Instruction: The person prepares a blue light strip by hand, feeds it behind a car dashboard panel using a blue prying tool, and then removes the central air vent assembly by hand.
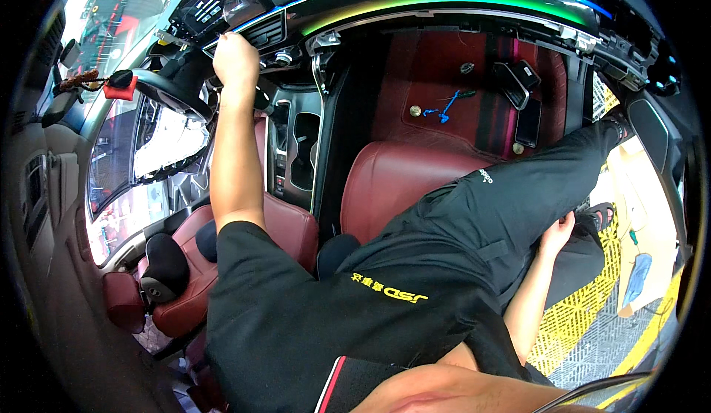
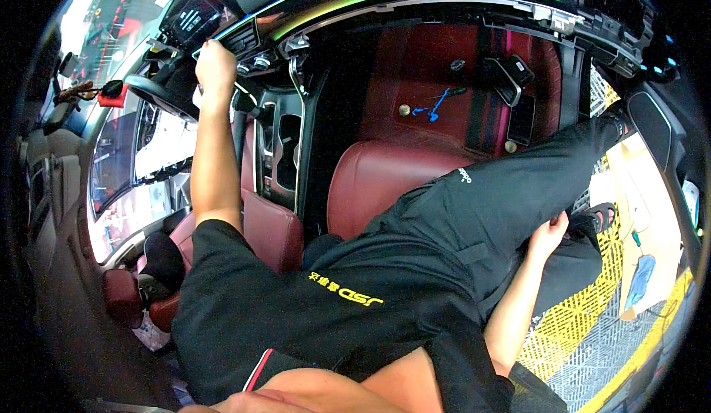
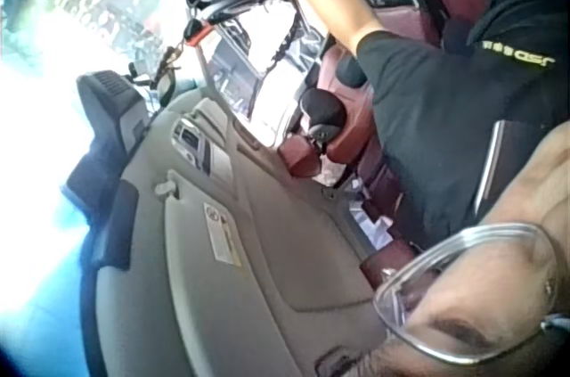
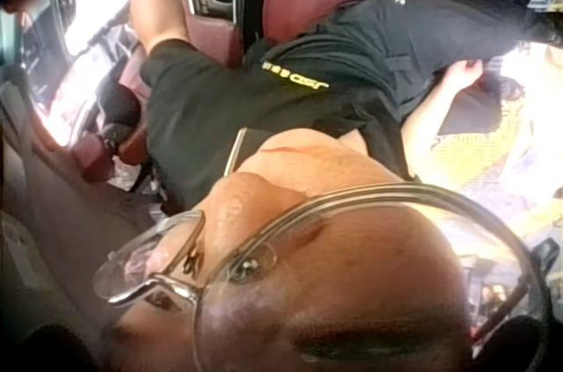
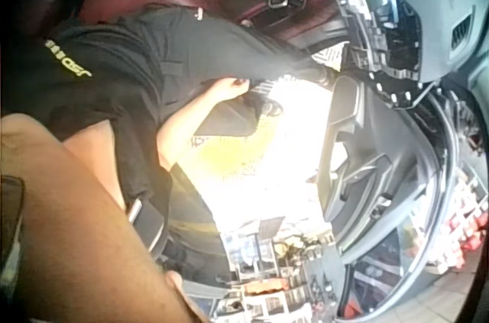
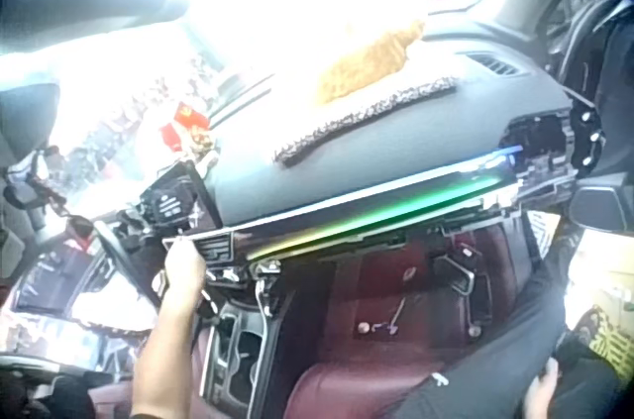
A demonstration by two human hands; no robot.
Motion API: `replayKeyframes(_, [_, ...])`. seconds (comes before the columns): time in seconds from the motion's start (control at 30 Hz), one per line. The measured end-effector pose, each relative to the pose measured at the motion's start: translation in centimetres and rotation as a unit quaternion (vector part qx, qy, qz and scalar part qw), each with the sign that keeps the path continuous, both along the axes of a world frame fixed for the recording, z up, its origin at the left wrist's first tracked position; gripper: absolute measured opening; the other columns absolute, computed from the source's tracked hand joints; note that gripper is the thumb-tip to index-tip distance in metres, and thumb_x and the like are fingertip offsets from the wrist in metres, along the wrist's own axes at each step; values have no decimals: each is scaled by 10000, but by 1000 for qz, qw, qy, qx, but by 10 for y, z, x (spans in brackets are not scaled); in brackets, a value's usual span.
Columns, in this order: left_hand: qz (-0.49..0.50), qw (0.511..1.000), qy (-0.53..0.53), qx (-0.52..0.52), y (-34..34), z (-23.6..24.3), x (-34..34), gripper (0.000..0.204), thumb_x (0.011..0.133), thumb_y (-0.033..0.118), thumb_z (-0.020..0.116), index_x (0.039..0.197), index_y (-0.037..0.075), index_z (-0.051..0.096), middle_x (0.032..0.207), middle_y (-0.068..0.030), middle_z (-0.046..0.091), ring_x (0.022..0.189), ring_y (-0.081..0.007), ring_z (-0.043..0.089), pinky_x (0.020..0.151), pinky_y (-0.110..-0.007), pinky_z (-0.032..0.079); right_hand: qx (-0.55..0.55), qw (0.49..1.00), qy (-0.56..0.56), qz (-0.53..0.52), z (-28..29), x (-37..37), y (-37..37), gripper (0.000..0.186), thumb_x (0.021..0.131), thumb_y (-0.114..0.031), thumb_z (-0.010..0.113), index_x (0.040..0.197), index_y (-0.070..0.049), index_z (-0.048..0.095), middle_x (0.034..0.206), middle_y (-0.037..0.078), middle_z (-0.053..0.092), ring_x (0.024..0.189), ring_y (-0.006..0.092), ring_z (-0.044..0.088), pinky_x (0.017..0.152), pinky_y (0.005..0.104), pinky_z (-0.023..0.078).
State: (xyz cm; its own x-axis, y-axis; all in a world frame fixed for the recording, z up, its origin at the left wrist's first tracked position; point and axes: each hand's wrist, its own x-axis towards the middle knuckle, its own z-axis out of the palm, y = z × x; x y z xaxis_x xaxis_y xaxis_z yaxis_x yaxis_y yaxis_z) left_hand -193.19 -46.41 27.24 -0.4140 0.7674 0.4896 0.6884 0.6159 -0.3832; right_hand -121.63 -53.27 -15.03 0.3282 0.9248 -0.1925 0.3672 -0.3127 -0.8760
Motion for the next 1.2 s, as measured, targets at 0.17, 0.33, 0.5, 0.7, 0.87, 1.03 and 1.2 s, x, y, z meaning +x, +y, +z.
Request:
replayKeyframes(0.17, [2,996,55,-64,12,13,76,227,937,106,561,991,-1,754,958,-170,775,870,-319,776,723,-427,631,21,999,49,7,3,-3,-2,415,1016,-96,635,1388,68,552,1348,145,584,1164,236,612,1035,339,476])
replayKeyframes(0.33, [20,995,54,-79,27,12,128,263,961,153,546,935,23,773,973,-178,783,881,-346,781,745,-471,625,21,999,30,-22,5,0,-7,421,1014,-107,638,1390,64,555,1353,152,596,1187,241,609,1046,344,472])
replayKeyframes(0.5, [17,997,67,-22,29,3,151,239,954,133,584,1081,-17,720,1048,-166,752,896,-323,779,719,-445,624,-16,993,89,-75,15,3,-10,403,1020,-96,621,1390,55,567,1365,165,610,1211,244,605,1074,347,458])
replayKeyframes(0.7, [-38,998,14,38,20,-8,169,284,993,170,510,1188,31,661,1115,-169,744,929,-422,751,783,-517,612,-57,990,97,-89,36,-1,-9,340,1055,-172,611,1379,-68,611,1284,25,650,937,94,600,725,246,489])
replayKeyframes(0.87, [-137,982,66,114,7,-7,150,265,1007,250,582,1203,168,740,1200,-39,755,926,-317,760,761,-468,619,-57,985,125,-100,38,-2,-9,329,1059,-174,610,1373,-75,614,1225,6,653,945,92,598,727,241,476])
replayKeyframes(1.03, [-188,972,60,129,-1,-6,129,290,925,141,648,1186,149,773,1197,-27,751,951,-276,756,791,-391,606,-65,986,122,-90,36,0,-9,326,1059,-178,608,1368,-74,615,1193,-3,658,919,84,588,709,234,460])
replayKeyframes(1.2, [-188,969,61,148,-6,-10,98,291,906,124,663,1172,153,776,1202,-25,746,929,-287,754,790,-399,600,-75,983,129,-109,41,-2,-10,329,1055,-184,615,1363,-69,621,1157,-10,666,913,78,582,705,233,453])
